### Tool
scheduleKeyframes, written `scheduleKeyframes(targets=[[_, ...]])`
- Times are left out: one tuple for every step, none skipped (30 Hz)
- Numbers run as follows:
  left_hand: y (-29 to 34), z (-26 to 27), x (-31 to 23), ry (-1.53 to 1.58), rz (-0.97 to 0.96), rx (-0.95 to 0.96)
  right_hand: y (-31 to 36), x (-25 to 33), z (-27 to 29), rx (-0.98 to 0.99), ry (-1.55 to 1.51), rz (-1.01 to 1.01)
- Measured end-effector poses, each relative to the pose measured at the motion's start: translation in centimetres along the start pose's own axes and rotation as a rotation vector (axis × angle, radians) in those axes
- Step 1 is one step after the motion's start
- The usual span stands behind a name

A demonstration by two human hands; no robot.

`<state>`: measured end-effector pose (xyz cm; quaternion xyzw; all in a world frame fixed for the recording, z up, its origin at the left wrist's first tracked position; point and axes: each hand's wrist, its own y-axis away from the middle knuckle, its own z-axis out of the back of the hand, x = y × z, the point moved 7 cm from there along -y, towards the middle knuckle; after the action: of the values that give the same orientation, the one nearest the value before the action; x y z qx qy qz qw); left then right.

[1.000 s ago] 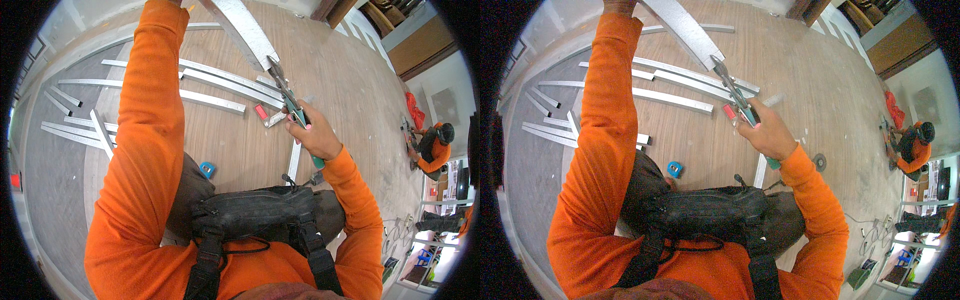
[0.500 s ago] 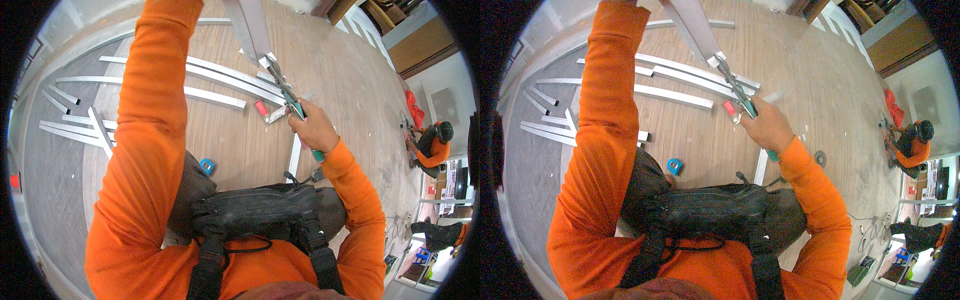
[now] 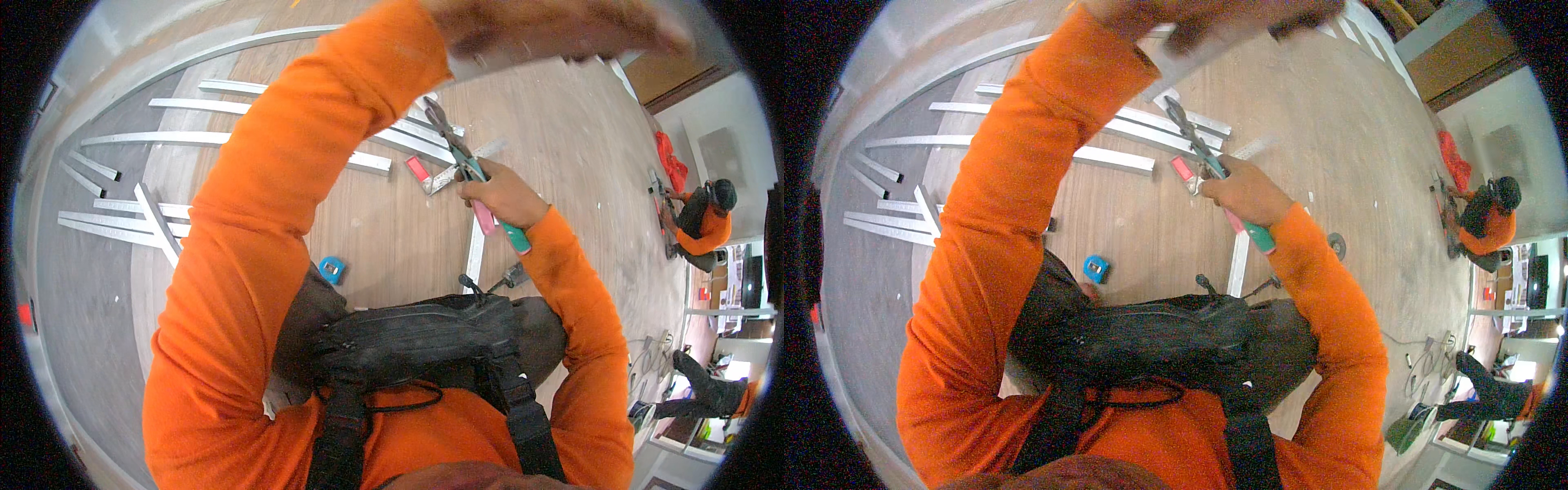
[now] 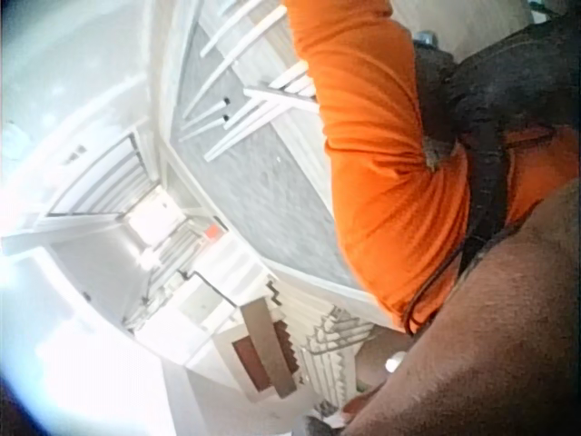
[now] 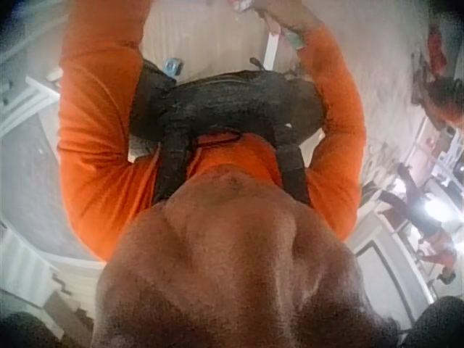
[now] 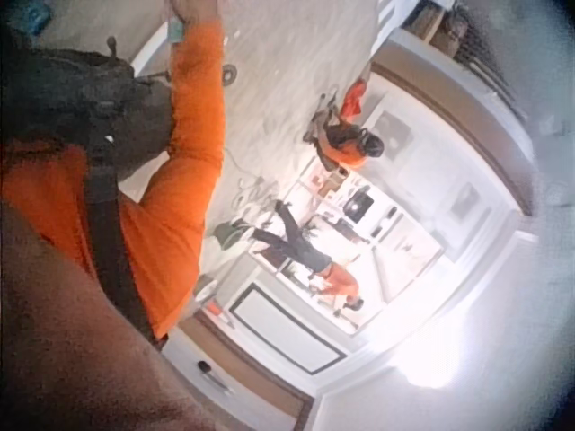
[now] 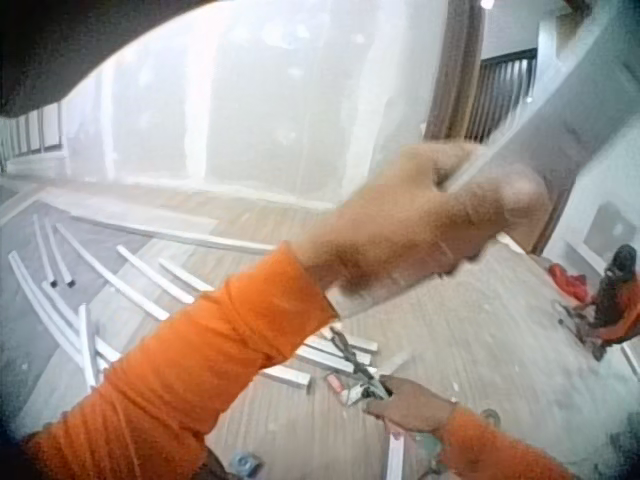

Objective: The person measures and marks a metal profile with a ruler and marker, then uses an angle grinder to cut the profile, creating sparks. After cutting, the person uses tin snips to trim and shape the edges of the metal piece.

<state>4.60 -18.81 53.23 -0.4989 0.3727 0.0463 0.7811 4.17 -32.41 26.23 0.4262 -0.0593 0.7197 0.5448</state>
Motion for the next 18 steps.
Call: scheduleKeyframes(targets=[[0.1, 1.2, -1.2, -0.035, 0.027, -0.073, -0.6, -0.1, -0.7, 0.003, 0.024, 0.071], [-0.3, 2.4, -1.4, -0.036, 0.048, -0.156, -0.8, -0.9, -0.9, 0.005, -0.057, 0.036], [-0.5, 3.5, -1.6, -0.034, 0.081, -0.223, -0.9, -1.6, -1.1, 0.006, -0.138, 0.003], [-0.5, 4.3, -1.4, -0.005, 0.091, -0.316, -0.8, -1.7, -1.4, 0.014, -0.216, -0.034], [-0.5, 5.0, -1.3, 0.022, 0.100, -0.409, -0.8, -1.2, -1.0, -0.048, -0.231, 0.008], [-0.1, 5.8, -1.1, -0.040, -0.005, -0.348, -0.8, -0.4, -0.7, -0.110, -0.245, 0.051], [0.1, 5.8, -1.0, -0.067, -0.070, -0.313, -0.6, 0.2, -0.4, -0.172, -0.256, 0.091], [0.3, 5.8, -1.1, -0.092, -0.136, -0.279, -0.9, 0.3, -0.3, -0.190, -0.262, 0.113], [0.3, 5.7, -1.0, -0.087, -0.160, -0.270, -1.4, 0.2, -0.1, -0.207, -0.267, 0.135], [0.3, 5.6, -0.9, -0.057, -0.170, -0.257, -1.6, 0.3, -0.1, -0.223, -0.274, 0.158], [0.3, 5.4, -0.9, -0.027, -0.180, -0.245, -1.6, 0.3, -0.2, -0.215, -0.284, 0.144], [0.2, 5.3, -0.9, 0.030, -0.177, -0.229, -1.5, 0.4, -0.4, -0.207, -0.293, 0.129], [0.0, 5.3, -0.9, 0.051, -0.140, -0.260, -1.6, 0.4, -0.5, -0.195, -0.301, 0.116], [-0.1, 5.0, -1.1, 0.076, -0.103, -0.291, -1.6, 0.5, -0.4, -0.199, -0.315, 0.111], [-0.4, 4.6, -1.3, 0.068, -0.032, -0.366, -1.6, 0.6, -0.3, -0.204, -0.330, 0.106], [-0.4, 4.4, -1.5, 0.048, -0.025, -0.373, -1.5, 0.8, -0.2, -0.209, -0.344, 0.104], [-0.3, 4.1, -1.6, 0.029, -0.017, -0.382, -1.5, 0.8, -0.3, -0.186, -0.378, 0.079], [0.0, 3.8, -1.4, 0.001, -0.071, -0.324, -1.5, 0.8, -0.4, -0.163, -0.412, 0.055]])
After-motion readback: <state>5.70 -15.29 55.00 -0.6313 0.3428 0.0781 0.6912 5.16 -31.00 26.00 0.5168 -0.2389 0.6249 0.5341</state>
